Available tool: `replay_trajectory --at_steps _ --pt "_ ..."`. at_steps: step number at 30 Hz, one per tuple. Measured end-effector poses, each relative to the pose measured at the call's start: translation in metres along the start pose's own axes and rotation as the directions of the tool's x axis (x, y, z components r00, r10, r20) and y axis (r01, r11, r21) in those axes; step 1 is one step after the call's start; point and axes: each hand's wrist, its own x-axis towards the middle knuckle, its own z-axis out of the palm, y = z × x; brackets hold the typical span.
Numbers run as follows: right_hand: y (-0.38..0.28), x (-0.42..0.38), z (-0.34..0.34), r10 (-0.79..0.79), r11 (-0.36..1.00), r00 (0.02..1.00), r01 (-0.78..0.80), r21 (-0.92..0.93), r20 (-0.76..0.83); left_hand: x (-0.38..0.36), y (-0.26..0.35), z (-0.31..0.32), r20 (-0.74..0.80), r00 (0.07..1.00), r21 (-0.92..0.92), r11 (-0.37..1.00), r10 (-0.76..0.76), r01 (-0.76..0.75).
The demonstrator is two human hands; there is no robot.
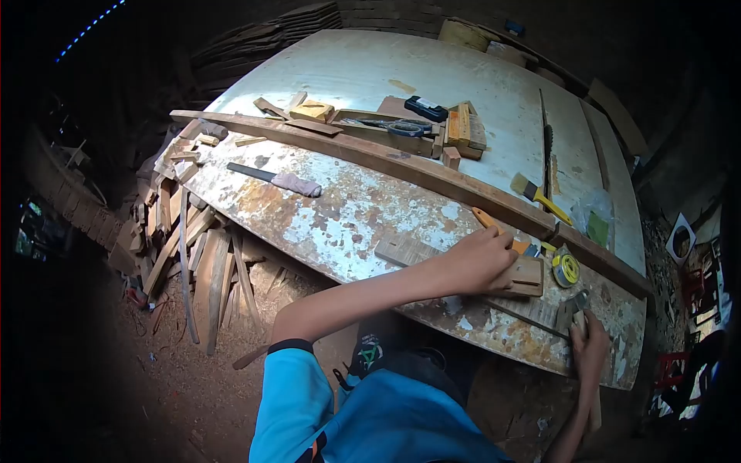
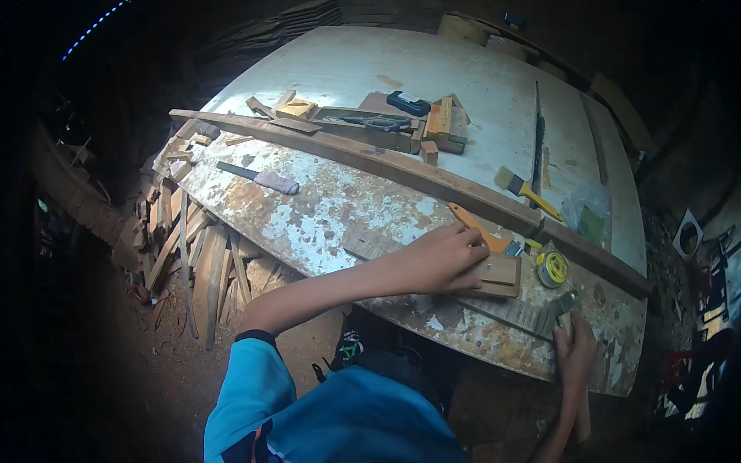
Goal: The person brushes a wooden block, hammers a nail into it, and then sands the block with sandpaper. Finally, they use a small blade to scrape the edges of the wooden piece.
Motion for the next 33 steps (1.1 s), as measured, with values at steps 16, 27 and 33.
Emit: replay_trajectory --at_steps 16,27,33 --pt "-0.111 0.072 0.038 -0.686 0.727 0.721 0.683 0.066 0.1 -0.006 -0.022 0.005 -0.065 0.998 0.277 0.961 0.021 -0.002" --pt "-0.112 0.083 0.059 -0.716 0.691 0.697 0.716 0.098 -0.046 -0.007 -0.02 0.004 0.103 0.994 0.067 0.997 -0.046 0.039" --pt "-0.114 0.083 0.05 -0.652 0.754 0.756 0.64 0.149 0.052 -0.003 -0.018 -0.007 0.157 0.988 0.02 1.0 -0.004 0.0"
